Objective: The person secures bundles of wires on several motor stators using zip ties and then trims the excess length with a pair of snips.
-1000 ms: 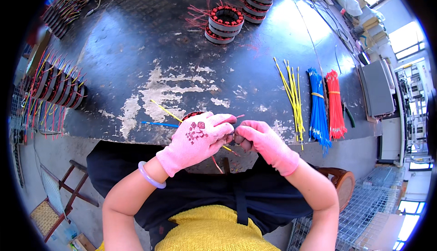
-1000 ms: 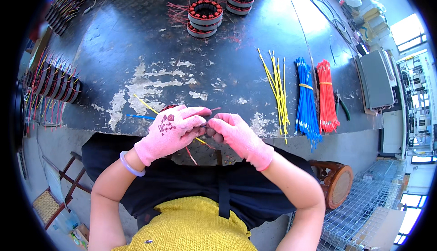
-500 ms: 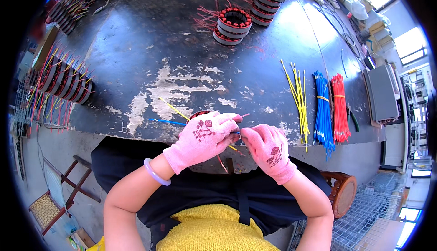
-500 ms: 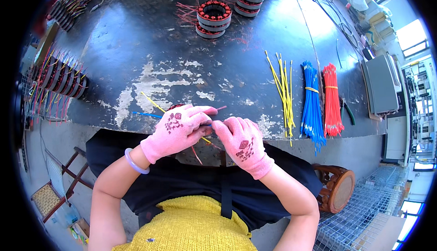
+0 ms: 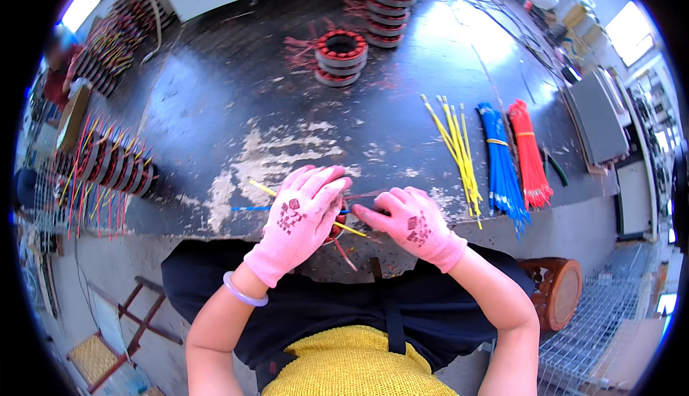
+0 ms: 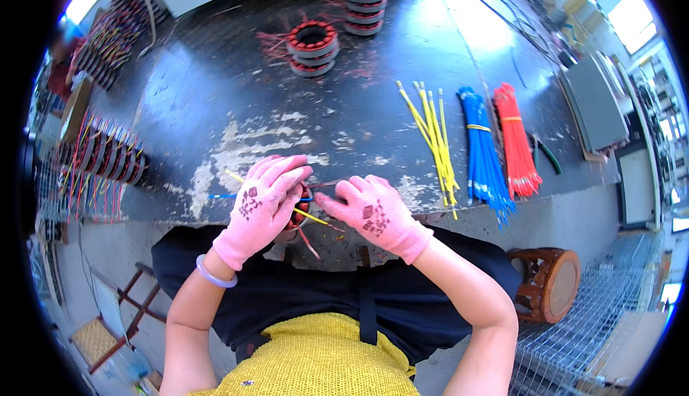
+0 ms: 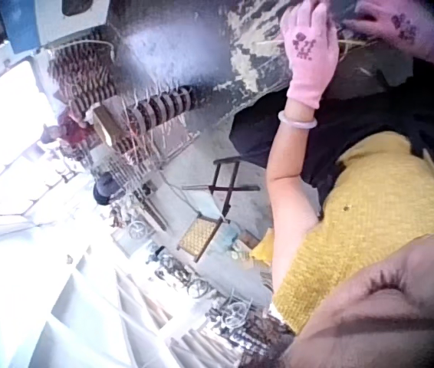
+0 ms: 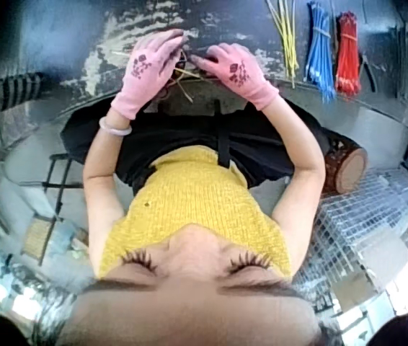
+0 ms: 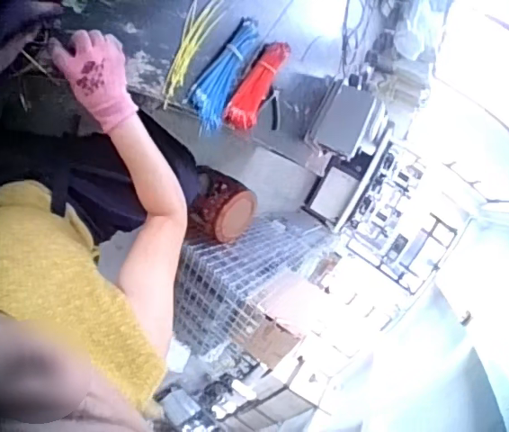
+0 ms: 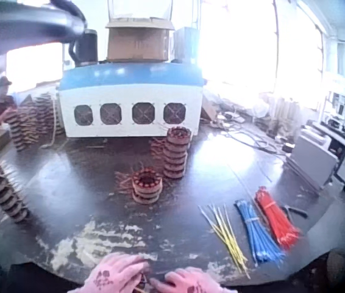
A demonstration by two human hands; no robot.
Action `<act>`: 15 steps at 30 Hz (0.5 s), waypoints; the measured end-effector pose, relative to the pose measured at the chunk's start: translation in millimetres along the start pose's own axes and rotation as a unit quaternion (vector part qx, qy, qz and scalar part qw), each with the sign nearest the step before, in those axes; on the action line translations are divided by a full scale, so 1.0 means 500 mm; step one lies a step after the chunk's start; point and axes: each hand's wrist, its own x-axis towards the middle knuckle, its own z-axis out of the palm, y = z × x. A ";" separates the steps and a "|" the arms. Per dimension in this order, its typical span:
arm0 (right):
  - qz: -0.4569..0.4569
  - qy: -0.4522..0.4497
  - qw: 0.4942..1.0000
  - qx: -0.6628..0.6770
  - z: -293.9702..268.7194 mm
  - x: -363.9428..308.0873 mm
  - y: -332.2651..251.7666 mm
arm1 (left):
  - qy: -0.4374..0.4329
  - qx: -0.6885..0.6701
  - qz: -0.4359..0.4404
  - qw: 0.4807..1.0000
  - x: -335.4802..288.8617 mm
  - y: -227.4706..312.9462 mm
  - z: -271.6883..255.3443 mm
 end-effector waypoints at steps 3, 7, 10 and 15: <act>0.051 0.034 0.997 0.037 -0.030 -0.022 0.004 | -0.011 0.001 -0.005 1.000 0.000 0.005 0.029; 0.277 0.182 0.943 0.036 -0.118 -0.129 0.072 | -0.016 -0.019 -0.050 0.998 -0.015 -0.001 0.023; 0.498 0.268 0.819 -0.095 -0.183 -0.320 0.170 | -0.027 -0.010 -0.052 0.998 -0.006 0.017 0.023; 0.573 0.248 0.758 -0.189 -0.191 -0.457 0.243 | -0.031 -0.008 -0.045 0.999 -0.006 0.015 0.031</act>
